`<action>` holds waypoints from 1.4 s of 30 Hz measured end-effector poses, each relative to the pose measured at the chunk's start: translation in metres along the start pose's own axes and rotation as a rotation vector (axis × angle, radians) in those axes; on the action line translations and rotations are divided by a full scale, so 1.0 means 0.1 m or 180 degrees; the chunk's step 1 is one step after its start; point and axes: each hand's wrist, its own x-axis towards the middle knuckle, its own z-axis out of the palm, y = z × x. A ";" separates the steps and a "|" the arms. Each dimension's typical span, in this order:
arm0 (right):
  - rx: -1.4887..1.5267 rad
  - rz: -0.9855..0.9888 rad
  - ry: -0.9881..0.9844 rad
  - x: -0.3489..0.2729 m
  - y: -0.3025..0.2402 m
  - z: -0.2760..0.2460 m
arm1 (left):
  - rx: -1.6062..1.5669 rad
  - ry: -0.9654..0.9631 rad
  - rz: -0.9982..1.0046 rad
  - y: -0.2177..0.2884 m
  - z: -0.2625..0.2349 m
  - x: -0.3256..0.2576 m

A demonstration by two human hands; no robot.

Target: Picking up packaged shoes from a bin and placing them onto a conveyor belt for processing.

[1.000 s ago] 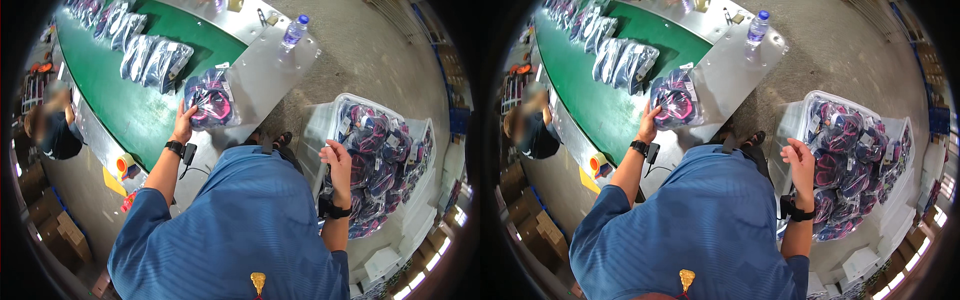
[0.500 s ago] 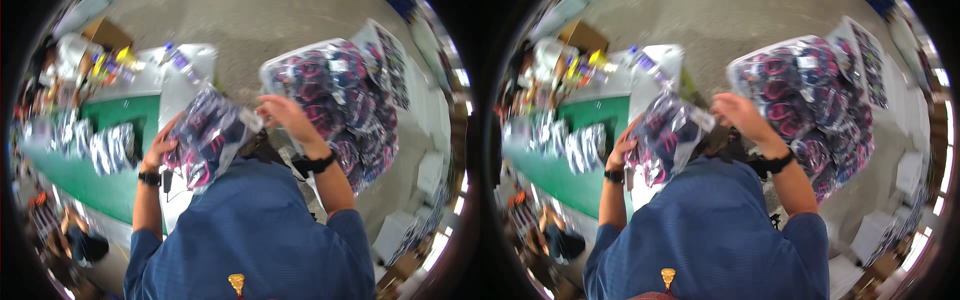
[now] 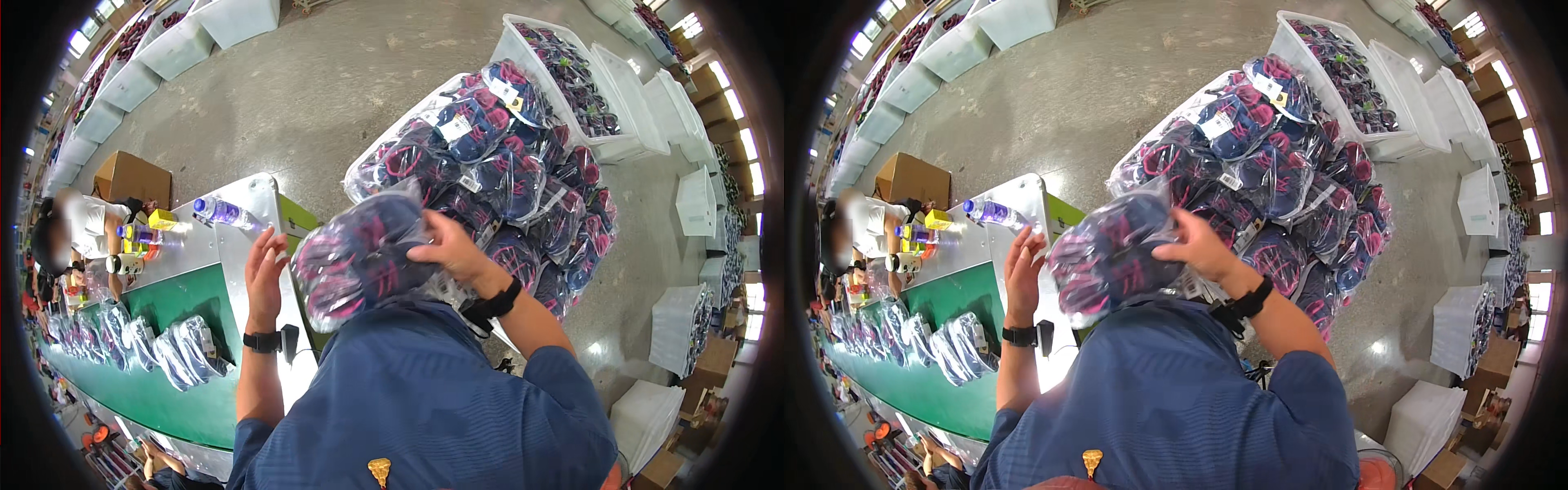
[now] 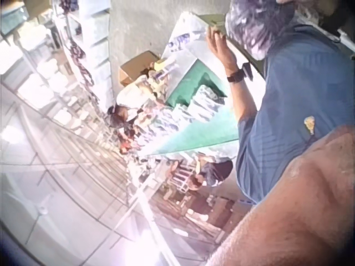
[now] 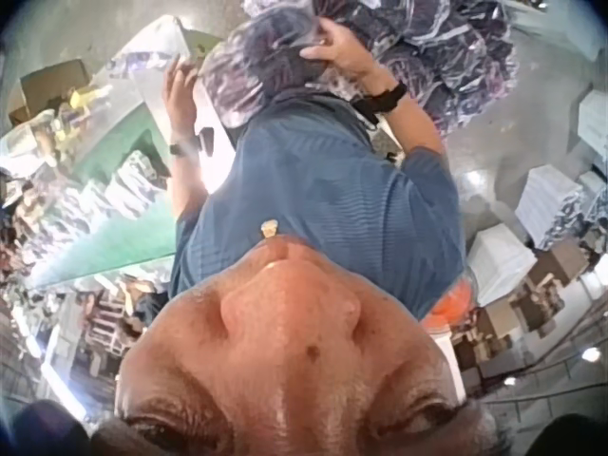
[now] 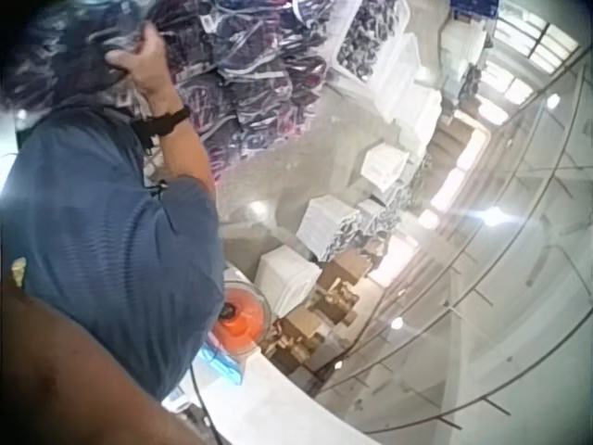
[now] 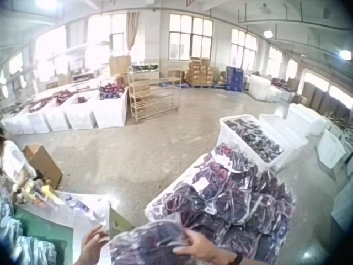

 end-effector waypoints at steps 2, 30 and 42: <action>0.0249 -0.0245 0.0512 -0.07 -0.34 -0.27 | 0.0189 0.0136 -0.0152 -0.08 -0.06 -0.10; -0.1081 -0.0983 0.3643 0.55 0.12 -2.33 | 0.2037 0.2461 -0.1723 -1.27 -2.16 -2.87; -0.1263 -0.0522 0.2542 0.25 0.53 -0.35 | 0.3425 0.3850 -0.1027 -0.93 -4.32 -2.80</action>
